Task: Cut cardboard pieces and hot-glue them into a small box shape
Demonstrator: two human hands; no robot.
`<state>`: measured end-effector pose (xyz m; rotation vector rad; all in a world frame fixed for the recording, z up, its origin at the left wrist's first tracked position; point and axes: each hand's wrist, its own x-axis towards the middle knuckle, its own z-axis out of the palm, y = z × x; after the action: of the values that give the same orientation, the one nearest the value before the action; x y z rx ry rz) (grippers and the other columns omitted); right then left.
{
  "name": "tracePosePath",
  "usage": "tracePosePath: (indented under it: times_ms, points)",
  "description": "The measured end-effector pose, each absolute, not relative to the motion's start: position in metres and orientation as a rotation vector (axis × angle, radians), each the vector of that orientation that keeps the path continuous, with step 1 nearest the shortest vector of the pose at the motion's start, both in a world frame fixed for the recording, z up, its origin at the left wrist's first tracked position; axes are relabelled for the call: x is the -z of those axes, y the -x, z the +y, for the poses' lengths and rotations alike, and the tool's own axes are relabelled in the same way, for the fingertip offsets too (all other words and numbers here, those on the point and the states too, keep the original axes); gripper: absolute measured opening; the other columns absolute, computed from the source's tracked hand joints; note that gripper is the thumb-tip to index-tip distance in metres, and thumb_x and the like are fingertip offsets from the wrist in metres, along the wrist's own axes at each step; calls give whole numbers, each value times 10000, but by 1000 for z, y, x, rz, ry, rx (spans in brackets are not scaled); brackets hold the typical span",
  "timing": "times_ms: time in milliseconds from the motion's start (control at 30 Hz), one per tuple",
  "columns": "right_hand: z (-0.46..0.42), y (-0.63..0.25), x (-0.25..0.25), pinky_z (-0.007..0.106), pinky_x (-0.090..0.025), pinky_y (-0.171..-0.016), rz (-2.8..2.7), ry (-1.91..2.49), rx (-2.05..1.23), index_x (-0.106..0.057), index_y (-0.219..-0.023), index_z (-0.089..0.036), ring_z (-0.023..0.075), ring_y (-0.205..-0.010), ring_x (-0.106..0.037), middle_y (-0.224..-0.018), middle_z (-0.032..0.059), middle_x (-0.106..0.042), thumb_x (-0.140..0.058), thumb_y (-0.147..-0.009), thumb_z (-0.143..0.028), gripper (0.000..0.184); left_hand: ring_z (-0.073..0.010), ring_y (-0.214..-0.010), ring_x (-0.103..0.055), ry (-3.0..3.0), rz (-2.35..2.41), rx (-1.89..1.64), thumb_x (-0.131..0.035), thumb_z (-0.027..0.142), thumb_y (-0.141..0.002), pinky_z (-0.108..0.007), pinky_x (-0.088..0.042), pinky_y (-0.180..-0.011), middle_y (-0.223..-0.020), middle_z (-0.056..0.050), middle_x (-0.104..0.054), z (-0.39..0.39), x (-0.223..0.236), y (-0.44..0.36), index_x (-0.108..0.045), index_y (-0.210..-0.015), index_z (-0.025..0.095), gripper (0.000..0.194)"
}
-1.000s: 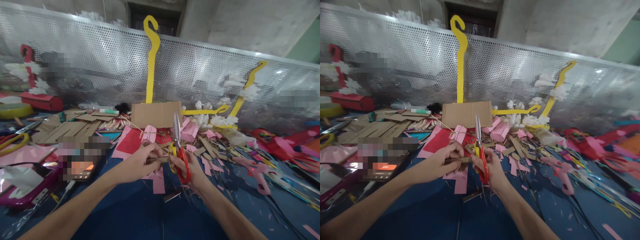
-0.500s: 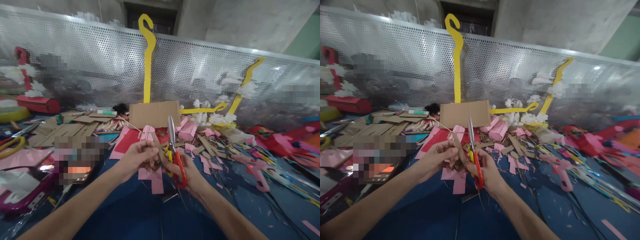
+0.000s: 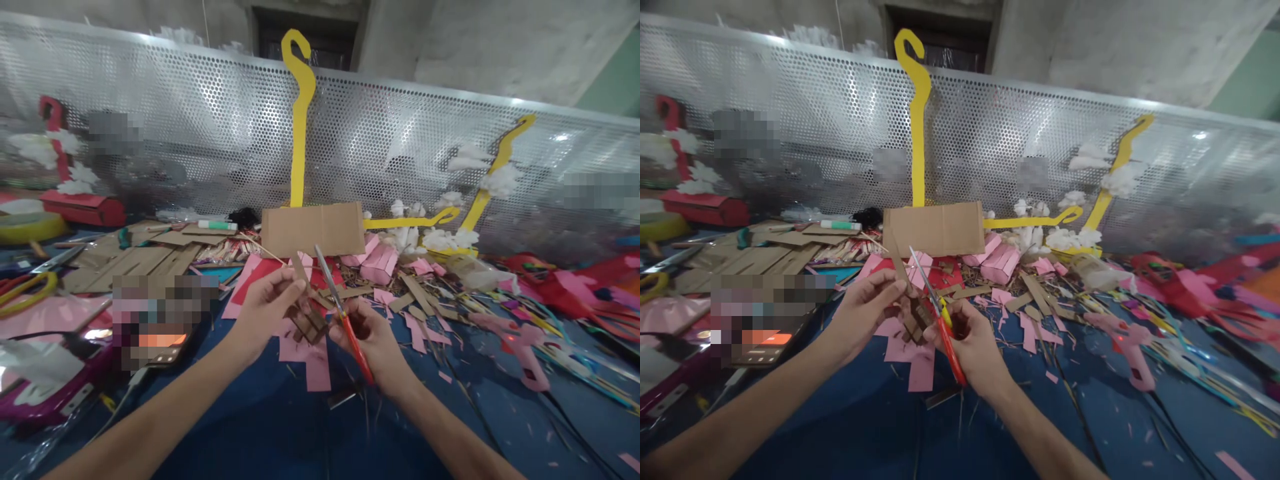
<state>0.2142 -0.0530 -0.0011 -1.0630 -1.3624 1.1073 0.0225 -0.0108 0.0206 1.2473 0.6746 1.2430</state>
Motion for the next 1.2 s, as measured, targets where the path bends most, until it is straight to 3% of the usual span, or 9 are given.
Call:
tracePosePath:
  times_ms: [233, 433, 700, 900, 1067, 1200]
  points:
    - [-59, -220, 1, 356, -509, -809, -1679, 1312, -711, -500, -1092, -223, 215, -870, -592, -986, 29, -606, -815, -748, -412, 503, -114, -662, -662, -1034, 561, -1434, -843, 278, -790, -239, -579, -678, -747, -1, -698, -1, -24, -17, -691, -854, 158, 204]
    - [-54, -225, 9, 430, -503, -914, -1730, 1380, -478, -488, -1180, -226, 283, -1017, -614, -1121, 84, -616, -824, -746, -440, 589, -120, -738, -654, -1038, 520, -1333, -807, 290, -838, -228, -565, -669, -858, -33, -709, 1, -17, -19, -725, -873, 161, 157]
    - [-57, -225, 5, 376, -517, -822, -1741, 1411, -318, -527, -1093, -233, 256, -904, -637, -1032, 59, -646, -820, -745, -372, 476, -109, -686, -640, -1129, 551, -1203, -775, 305, -865, -213, -530, -592, -867, -22, -677, -13, -16, -25, -646, -862, 172, 185]
    - [-58, -224, 4, 348, -518, -784, -1726, 1397, -320, -527, -1088, -234, 244, -881, -665, -1007, 50, -670, -796, -747, -310, 440, -114, -571, -626, -1164, 536, -1164, -763, 356, -875, -210, -476, -485, -725, -3, -646, -16, -15, -28, -583, -826, 180, 256]
    - [-60, -223, 3, 354, -510, -771, -1729, 1427, -335, -527, -1071, -230, 250, -864, -661, -994, 60, -675, -789, -757, -336, 422, -123, -506, -620, -1177, 503, -1137, -694, 380, -933, -221, -427, -442, -686, -1, -635, -17, -12, -30, -589, -886, 183, 228]
    - [-60, -222, 4, 329, -486, -695, -1726, 1452, -355, -502, -992, -236, 221, -752, -626, -881, 30, -658, -778, -758, -328, 373, -145, -548, -635, -1159, 501, -1180, -754, 414, -877, -240, -465, -450, -707, -17, -653, -19, -10, -32, -609, -865, 183, 273]
